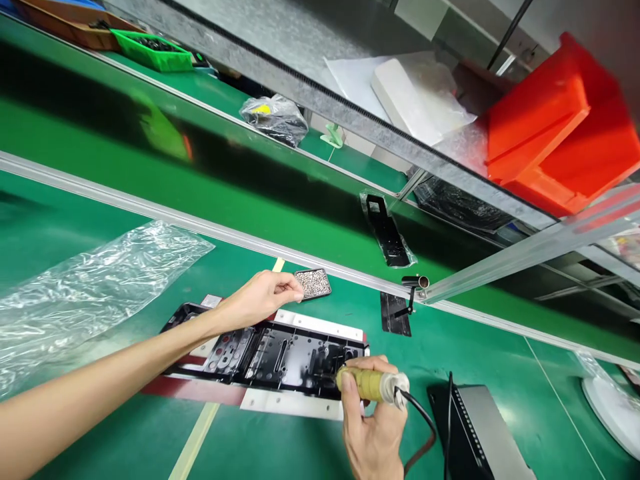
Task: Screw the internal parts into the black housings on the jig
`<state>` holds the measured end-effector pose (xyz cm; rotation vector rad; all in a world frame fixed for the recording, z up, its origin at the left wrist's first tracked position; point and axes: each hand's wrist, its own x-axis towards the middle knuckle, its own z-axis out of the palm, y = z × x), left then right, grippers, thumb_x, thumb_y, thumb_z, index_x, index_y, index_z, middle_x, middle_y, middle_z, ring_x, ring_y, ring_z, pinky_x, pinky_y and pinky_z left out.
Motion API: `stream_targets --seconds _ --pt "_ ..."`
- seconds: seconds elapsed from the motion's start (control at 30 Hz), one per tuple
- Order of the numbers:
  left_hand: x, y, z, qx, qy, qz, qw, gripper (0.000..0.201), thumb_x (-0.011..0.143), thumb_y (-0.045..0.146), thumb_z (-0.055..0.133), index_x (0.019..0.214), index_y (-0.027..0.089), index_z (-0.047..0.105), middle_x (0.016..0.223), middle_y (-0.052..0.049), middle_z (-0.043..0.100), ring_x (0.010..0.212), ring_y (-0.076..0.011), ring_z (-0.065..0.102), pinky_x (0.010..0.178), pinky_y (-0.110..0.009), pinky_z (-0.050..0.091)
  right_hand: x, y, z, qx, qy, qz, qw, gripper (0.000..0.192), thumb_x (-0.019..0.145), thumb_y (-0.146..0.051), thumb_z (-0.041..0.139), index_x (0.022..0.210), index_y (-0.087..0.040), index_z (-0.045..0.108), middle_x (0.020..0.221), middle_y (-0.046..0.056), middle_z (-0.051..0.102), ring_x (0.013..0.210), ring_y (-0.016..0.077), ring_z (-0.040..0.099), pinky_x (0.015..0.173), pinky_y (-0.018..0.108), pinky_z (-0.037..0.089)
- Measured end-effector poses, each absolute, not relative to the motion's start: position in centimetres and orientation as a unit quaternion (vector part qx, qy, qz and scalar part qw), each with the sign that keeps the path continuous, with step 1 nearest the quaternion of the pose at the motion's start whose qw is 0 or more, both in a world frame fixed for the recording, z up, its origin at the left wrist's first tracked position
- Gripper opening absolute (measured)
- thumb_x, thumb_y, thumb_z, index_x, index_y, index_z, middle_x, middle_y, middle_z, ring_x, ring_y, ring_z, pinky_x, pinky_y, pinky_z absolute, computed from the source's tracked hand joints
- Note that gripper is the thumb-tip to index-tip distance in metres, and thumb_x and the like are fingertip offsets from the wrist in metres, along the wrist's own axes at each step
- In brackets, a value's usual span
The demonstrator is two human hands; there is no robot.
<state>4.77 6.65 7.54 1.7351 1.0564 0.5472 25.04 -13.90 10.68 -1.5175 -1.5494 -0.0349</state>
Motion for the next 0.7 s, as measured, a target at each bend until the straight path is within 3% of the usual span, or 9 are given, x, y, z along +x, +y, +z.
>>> stream_targets --seconds 0.13,0.27,0.37,0.53,0.7 --pt "2.3 1.9 7.6 0.717 0.438 0.213 0.498 0.041 0.094 0.061 0.072 0.096 0.022 0.081 0.081 -0.002 0.073 0.075 -0.0198 0.063 0.068 -0.03 0.047 25.2 -13.6 11.2 -0.606 -0.645 -0.007 0.466 0.006 0.106 -0.026 0.068 0.105 -0.022 0.063 0.089 0.003 0.072 0.078 0.0168 0.071 0.074 0.032 0.061" --pt "0.7 -1.7 6.2 0.788 0.363 0.239 0.437 0.028 0.108 0.048 0.066 0.098 0.025 0.08 0.098 -0.002 0.077 0.09 -0.0194 0.068 0.081 -0.03 0.053 25.2 -13.5 11.3 -0.602 -0.649 -0.011 0.464 0.006 0.105 -0.023 0.068 0.105 -0.021 0.063 0.089 0.003 0.072 0.078 0.0172 0.071 0.078 0.035 0.063" --pt "0.7 -3.0 5.4 0.853 0.266 0.254 0.372 0.026 0.115 0.034 0.056 0.102 0.023 0.075 0.098 -0.003 0.076 0.096 -0.0191 0.065 0.084 -0.03 0.051 25.1 -13.5 11.3 -0.603 -0.652 -0.021 0.458 0.006 0.104 -0.021 0.068 0.105 -0.021 0.063 0.089 0.003 0.072 0.077 0.0171 0.071 0.076 0.035 0.062" --pt "1.4 -3.3 5.2 0.911 0.202 0.246 0.263 0.021 0.115 0.021 0.054 0.104 0.019 0.072 0.097 -0.004 0.072 0.095 -0.0193 0.059 0.078 -0.032 0.045 25.1 -13.6 11.3 -0.607 -0.651 -0.029 0.454 0.007 0.104 -0.024 0.069 0.105 -0.021 0.063 0.088 0.003 0.072 0.076 0.0179 0.071 0.073 0.034 0.06" --pt "1.5 -2.8 5.3 0.926 0.187 0.214 0.247 0.022 0.115 0.018 0.052 0.104 0.018 0.071 0.096 -0.004 0.069 0.093 -0.0194 0.057 0.077 -0.034 0.044 25.1 -13.6 11.4 -0.602 -0.655 -0.033 0.455 0.007 0.104 -0.023 0.069 0.105 -0.021 0.063 0.089 0.003 0.072 0.078 0.0178 0.072 0.074 0.034 0.06"
